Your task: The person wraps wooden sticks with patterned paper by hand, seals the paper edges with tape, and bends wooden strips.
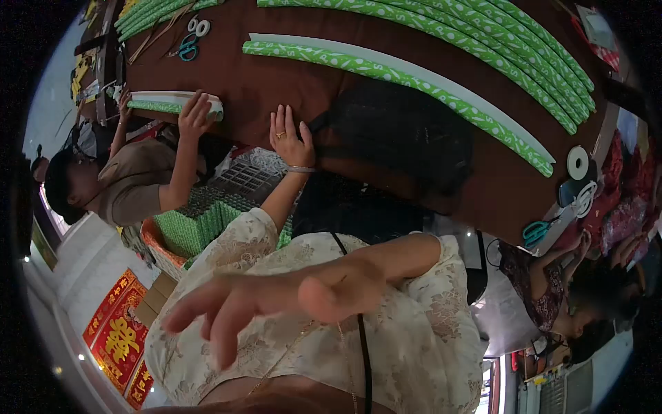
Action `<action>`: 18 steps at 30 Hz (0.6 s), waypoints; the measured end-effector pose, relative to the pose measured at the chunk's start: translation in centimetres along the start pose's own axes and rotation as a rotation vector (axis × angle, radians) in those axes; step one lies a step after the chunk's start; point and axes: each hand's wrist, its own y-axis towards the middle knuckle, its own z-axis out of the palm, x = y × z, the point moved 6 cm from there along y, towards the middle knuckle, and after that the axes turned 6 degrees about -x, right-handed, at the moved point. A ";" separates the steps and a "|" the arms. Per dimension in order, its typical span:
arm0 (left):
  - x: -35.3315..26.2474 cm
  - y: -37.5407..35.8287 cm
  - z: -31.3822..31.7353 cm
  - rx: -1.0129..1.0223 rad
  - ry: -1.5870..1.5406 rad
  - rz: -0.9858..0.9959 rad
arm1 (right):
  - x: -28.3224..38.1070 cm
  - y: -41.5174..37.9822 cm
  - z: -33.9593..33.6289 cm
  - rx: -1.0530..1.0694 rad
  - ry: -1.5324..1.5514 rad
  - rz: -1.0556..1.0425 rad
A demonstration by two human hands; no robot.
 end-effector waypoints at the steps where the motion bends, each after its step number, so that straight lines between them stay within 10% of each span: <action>1: 0.0 -0.2 -0.2 0.007 0.002 0.012 | 0.5 -0.7 -0.9 -0.032 -0.036 -0.002; 7: 0.9 0.0 0.4 0.147 -0.166 -0.063 | 3.8 -14.4 -7.0 -0.483 -0.498 -0.069; 11: 1.2 0.8 0.0 0.457 -0.351 0.090 | -2.2 -30.5 -9.3 -1.347 -0.543 0.254; 15: 0.3 1.7 0.4 0.573 -0.341 0.672 | -16.0 -49.9 -18.5 -2.147 -0.453 0.480; 17: 0.1 1.7 1.3 0.597 -0.312 0.849 | -17.9 -51.8 -22.5 -2.299 -1.512 1.196; 18: 0.2 1.5 1.4 0.607 -0.259 0.855 | -16.7 -49.9 -23.8 -2.350 -1.494 1.021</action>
